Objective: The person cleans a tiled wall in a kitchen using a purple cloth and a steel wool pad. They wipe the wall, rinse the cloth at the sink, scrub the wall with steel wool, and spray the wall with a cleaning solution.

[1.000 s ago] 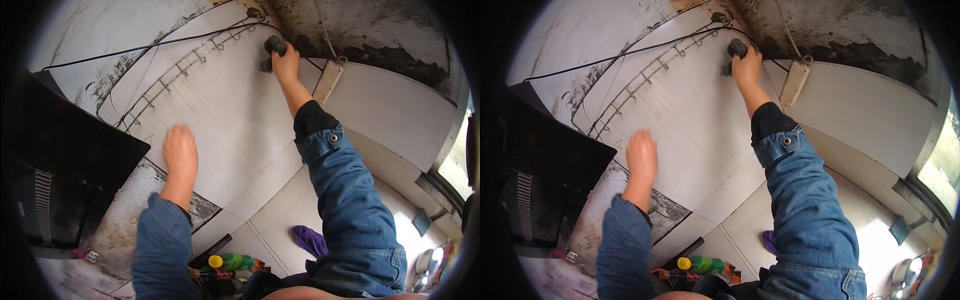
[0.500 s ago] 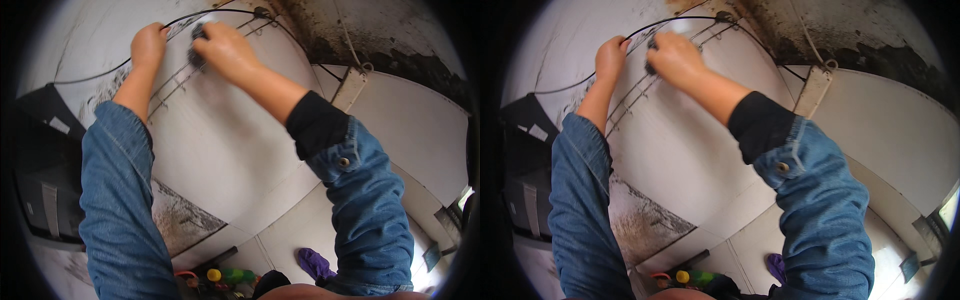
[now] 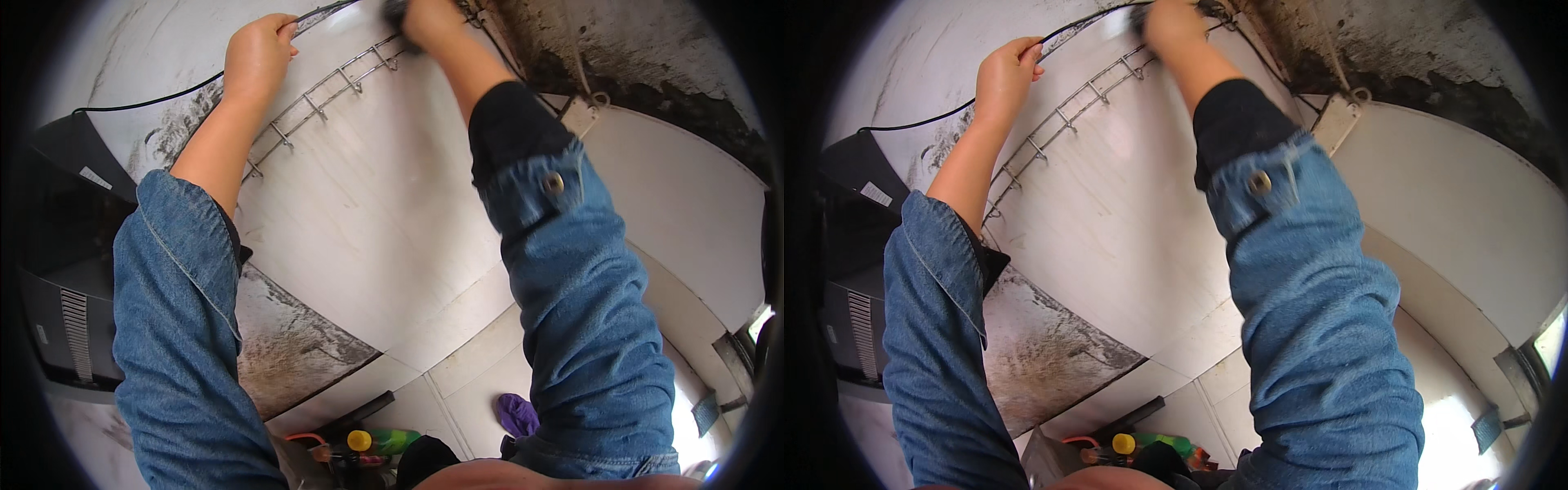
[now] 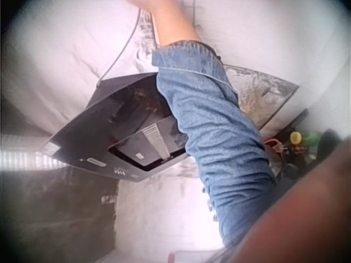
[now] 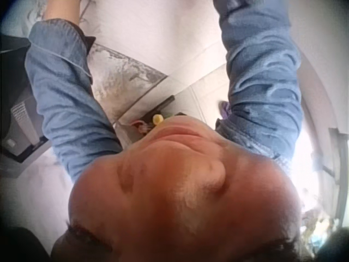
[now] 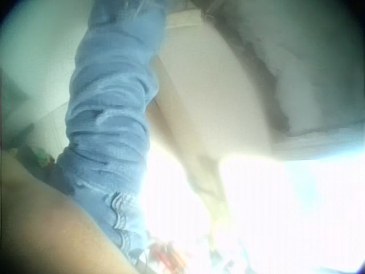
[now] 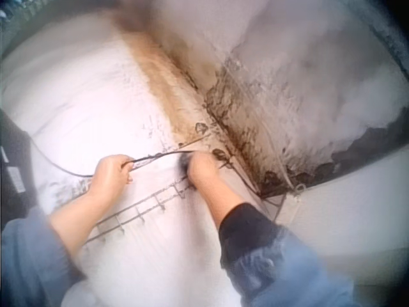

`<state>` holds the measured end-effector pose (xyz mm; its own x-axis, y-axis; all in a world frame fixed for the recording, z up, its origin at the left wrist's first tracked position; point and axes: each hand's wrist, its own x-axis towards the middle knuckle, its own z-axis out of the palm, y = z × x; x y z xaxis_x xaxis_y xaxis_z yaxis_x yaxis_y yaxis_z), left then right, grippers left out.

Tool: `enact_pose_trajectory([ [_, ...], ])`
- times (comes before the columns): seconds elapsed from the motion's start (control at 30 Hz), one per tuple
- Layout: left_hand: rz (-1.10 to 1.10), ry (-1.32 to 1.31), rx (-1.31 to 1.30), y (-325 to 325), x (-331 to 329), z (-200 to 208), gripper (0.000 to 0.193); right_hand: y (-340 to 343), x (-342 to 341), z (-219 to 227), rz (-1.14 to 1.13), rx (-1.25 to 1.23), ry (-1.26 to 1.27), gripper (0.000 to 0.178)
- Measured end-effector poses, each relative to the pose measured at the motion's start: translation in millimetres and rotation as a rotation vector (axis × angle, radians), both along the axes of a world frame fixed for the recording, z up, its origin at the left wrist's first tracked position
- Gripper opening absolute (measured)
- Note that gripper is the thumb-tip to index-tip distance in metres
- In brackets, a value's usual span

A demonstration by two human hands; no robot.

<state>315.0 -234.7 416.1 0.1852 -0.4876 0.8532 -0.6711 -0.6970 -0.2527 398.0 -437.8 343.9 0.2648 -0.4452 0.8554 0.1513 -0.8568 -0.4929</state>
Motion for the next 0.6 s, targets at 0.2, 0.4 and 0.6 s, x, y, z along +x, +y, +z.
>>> enact_pose_trajectory([
  [0.2, 0.077, -0.019, -0.018, 4, 16, -7, 0.021, -51, -5, -11, 0.328, 0.316, 0.058, 0.028],
  [0.4, 0.142, -0.019, -0.02, 14, 14, -8, 0.021, -16, 4, -18, 0.149, -0.155, 0.085, 0.022],
  [0.6, 0.152, -0.037, -0.021, -14, 19, -13, 0.021, -82, 41, -30, 0.082, 0.092, -0.06, 0.019],
])
